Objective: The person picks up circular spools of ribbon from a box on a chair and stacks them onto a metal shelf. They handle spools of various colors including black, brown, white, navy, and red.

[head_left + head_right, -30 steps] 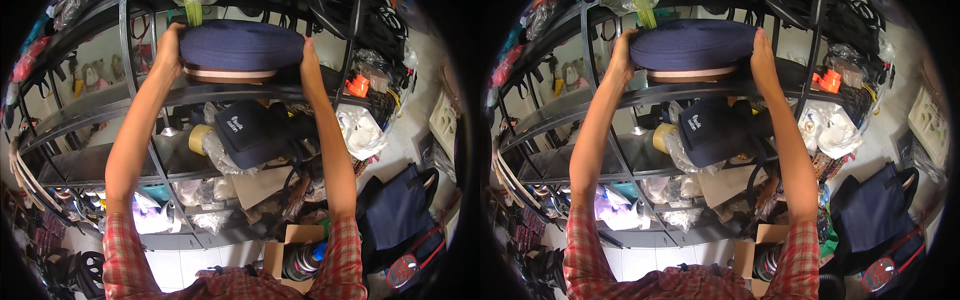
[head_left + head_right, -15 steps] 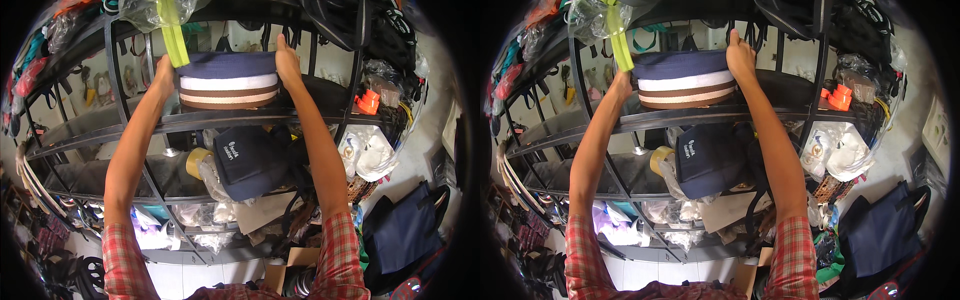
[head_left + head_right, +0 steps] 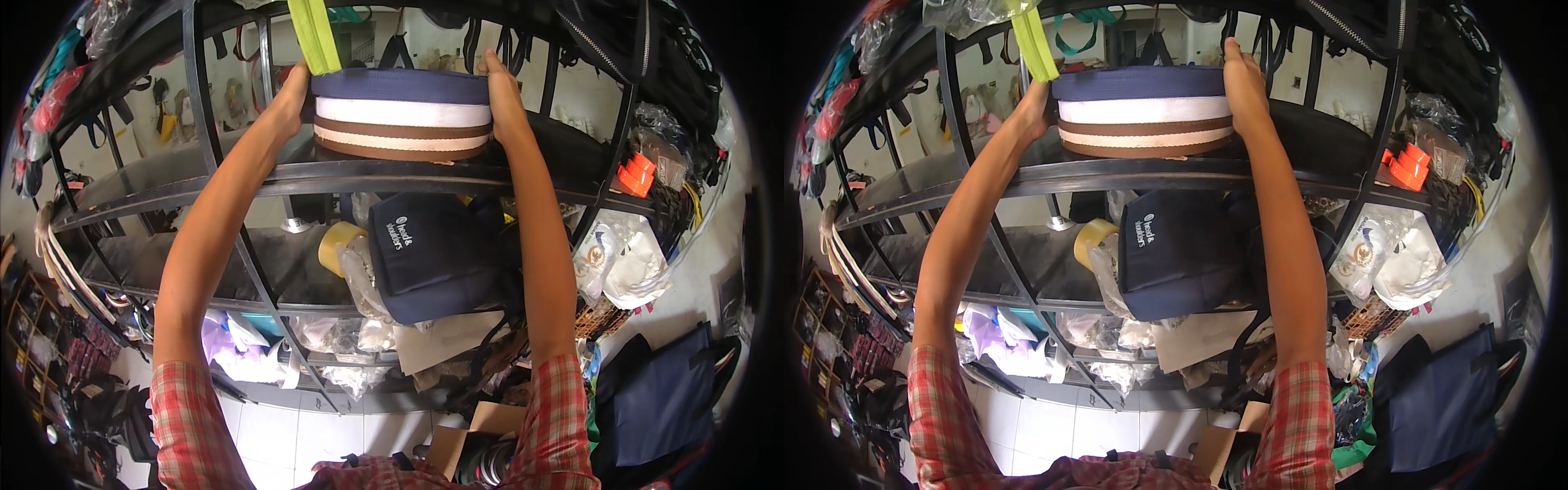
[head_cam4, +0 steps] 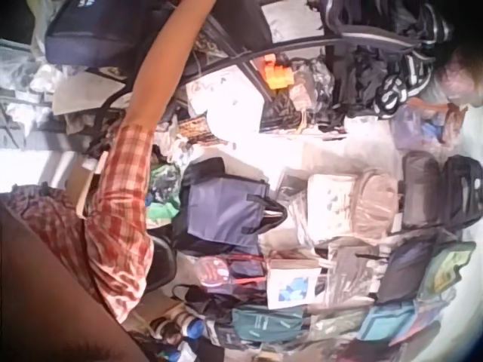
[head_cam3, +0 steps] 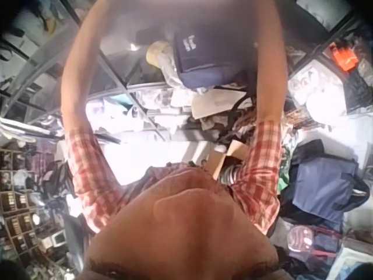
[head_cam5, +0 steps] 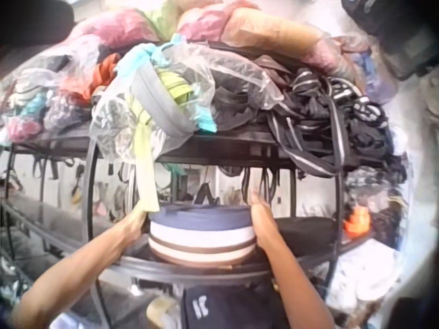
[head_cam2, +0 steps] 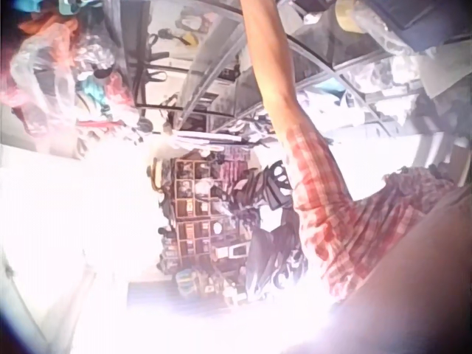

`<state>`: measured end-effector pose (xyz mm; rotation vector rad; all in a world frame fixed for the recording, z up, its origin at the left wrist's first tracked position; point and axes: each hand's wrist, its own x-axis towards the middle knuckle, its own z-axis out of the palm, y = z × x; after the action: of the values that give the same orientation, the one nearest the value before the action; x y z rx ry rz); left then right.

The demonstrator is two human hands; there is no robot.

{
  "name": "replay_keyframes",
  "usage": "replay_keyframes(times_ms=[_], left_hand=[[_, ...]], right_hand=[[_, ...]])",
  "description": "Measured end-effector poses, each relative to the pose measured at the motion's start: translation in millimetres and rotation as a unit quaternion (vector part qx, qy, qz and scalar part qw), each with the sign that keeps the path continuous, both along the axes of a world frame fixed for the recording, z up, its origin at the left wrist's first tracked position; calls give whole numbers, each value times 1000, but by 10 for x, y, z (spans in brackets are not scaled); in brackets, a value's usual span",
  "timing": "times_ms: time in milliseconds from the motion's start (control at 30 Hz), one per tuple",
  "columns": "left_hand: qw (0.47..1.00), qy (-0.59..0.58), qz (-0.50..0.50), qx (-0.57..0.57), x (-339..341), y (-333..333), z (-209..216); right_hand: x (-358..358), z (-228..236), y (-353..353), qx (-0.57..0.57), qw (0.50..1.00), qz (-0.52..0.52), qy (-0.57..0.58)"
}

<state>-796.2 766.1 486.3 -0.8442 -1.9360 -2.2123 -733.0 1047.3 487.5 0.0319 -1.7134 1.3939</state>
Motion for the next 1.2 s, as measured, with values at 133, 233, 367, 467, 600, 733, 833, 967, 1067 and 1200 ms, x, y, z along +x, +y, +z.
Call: replay_keyframes(times_ms=[133,233,367,467,600,733,833,967,1067,1200], left_hand=[[998,-6,61,-27,56,18,0],[997,8,71,-20,116,7,-21],[994,29,82,64,-21,-7,-19],[983,52,94,152,-41,-91,-36],[969,52,78,229,219,-194,-22],[963,38,25,267,641,-261,-64],[960,37,11,276,802,-240,-137],[964,65,22,258,905,27,-7],[979,110,22,169,669,513,276],[986,91,-64,124,151,1171,502]], right_hand=[[-18,-52,70,-7,999,42,27],[11,-89,66,10,999,23,43],[129,-88,0,30,994,-3,105],[242,-74,-183,65,984,-35,164],[466,34,-390,109,955,-59,269],[745,124,-501,101,943,-10,318],[835,109,-446,88,938,42,334],[712,85,-80,63,945,65,314],[603,20,546,-78,970,65,221],[831,129,1015,-53,980,-79,172]])
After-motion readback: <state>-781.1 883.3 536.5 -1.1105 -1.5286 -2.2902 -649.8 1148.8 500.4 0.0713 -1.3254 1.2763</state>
